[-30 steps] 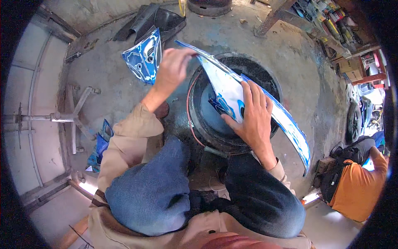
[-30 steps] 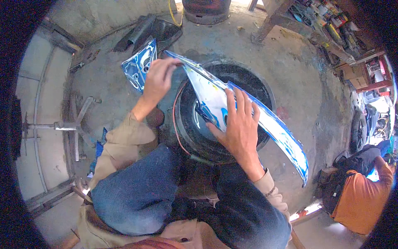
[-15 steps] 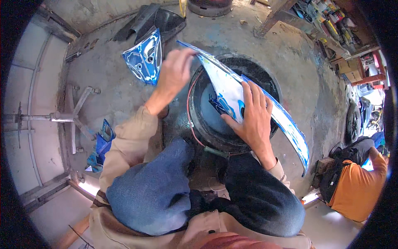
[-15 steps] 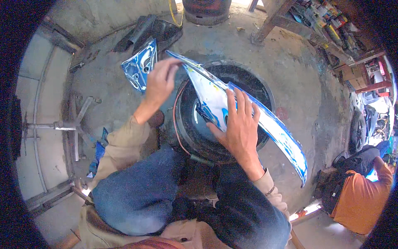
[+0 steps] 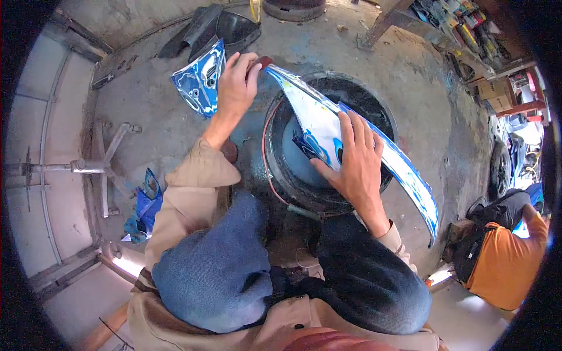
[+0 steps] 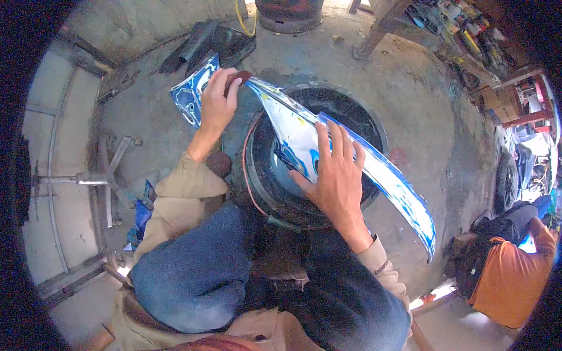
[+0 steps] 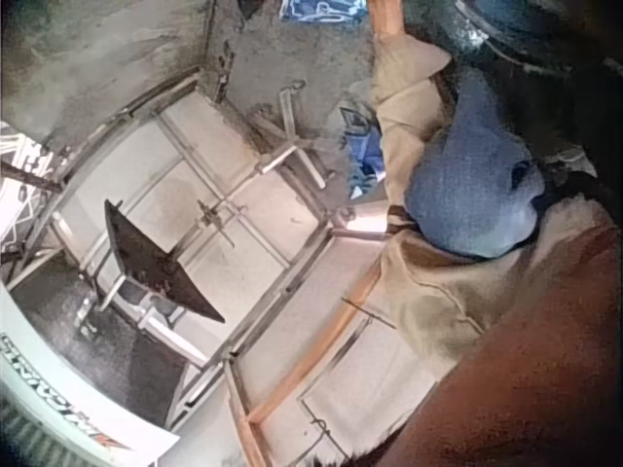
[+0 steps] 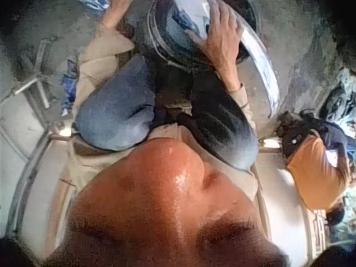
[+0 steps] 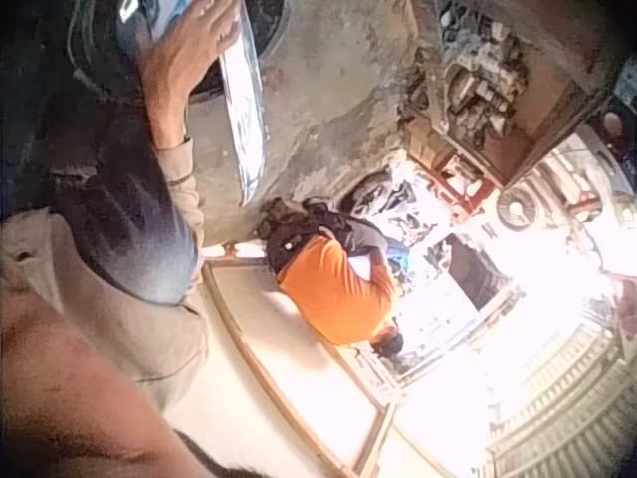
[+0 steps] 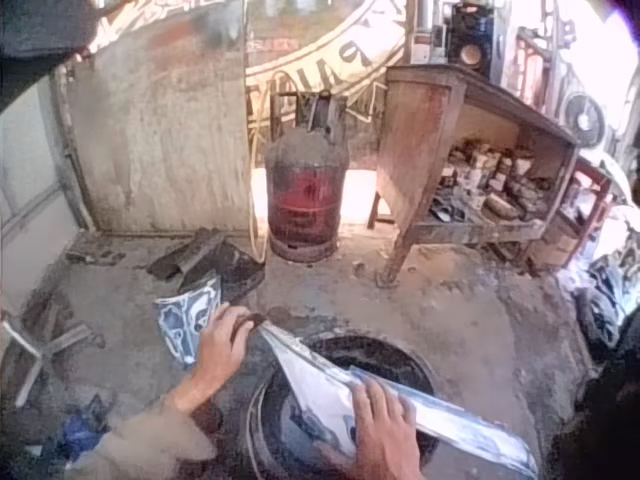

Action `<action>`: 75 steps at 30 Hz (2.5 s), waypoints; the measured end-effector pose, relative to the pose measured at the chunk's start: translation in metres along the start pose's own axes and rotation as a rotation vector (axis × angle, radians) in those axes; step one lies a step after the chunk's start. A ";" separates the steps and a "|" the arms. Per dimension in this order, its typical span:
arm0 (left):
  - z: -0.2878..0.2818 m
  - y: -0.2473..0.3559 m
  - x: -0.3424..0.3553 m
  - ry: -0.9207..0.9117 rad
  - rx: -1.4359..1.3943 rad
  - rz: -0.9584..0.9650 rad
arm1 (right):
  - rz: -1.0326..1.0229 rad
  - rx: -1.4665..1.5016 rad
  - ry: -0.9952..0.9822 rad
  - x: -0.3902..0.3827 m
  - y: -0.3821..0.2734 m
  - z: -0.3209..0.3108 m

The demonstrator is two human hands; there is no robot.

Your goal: The person sands a blue and white motorcycle fairing by hand using a piece of sandpaper over a bucket of water.

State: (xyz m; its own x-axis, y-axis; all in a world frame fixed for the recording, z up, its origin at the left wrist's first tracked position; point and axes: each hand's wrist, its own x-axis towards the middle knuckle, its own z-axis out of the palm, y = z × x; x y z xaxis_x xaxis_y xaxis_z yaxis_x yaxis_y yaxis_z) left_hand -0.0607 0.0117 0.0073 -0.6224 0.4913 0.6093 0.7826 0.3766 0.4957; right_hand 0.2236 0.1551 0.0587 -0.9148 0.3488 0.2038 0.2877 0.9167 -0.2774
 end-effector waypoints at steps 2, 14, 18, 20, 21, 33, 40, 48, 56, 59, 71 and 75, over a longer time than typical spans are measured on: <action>0.007 0.014 -0.011 -0.052 -0.135 0.020 | 0.005 -0.012 -0.003 0.001 0.002 -0.001; 0.022 0.042 -0.033 -0.084 -0.447 0.063 | 0.010 0.009 0.004 0.000 0.006 0.002; 0.014 0.005 -0.014 -0.009 -0.247 -0.218 | -0.006 0.008 0.004 0.002 -0.001 0.001; 0.014 0.002 -0.017 0.003 -0.259 -0.278 | -0.009 0.010 0.005 0.002 -0.001 0.002; 0.018 0.018 -0.023 -0.054 -0.313 -0.300 | 0.008 0.003 0.002 0.000 0.003 0.001; 0.027 0.027 -0.034 -0.039 -0.434 -0.156 | 0.012 0.008 -0.010 -0.001 0.003 0.003; 0.025 0.015 -0.033 0.024 -0.290 -0.262 | 0.019 0.017 -0.010 0.000 0.000 0.001; 0.007 0.011 -0.027 -0.041 -0.301 -0.042 | 0.006 0.008 -0.004 0.000 0.001 0.002; -0.008 -0.011 -0.017 -0.069 -0.066 0.218 | -0.008 0.015 0.001 0.001 -0.003 0.003; 0.003 0.024 -0.035 -0.128 -0.178 0.352 | 0.012 0.016 -0.014 0.001 0.002 0.003; -0.012 0.000 -0.017 -0.151 -0.018 0.319 | 0.003 0.015 0.006 0.000 0.000 0.002; -0.005 0.006 -0.031 -0.107 -0.084 0.436 | -0.002 0.018 0.005 0.002 0.001 0.002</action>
State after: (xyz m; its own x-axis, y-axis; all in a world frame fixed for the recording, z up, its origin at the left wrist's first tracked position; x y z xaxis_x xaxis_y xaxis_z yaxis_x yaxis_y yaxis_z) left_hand -0.0363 -0.0055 -0.0054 -0.2268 0.6700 0.7069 0.9645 0.0535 0.2587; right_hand 0.2214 0.1566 0.0574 -0.9138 0.3482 0.2093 0.2807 0.9136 -0.2942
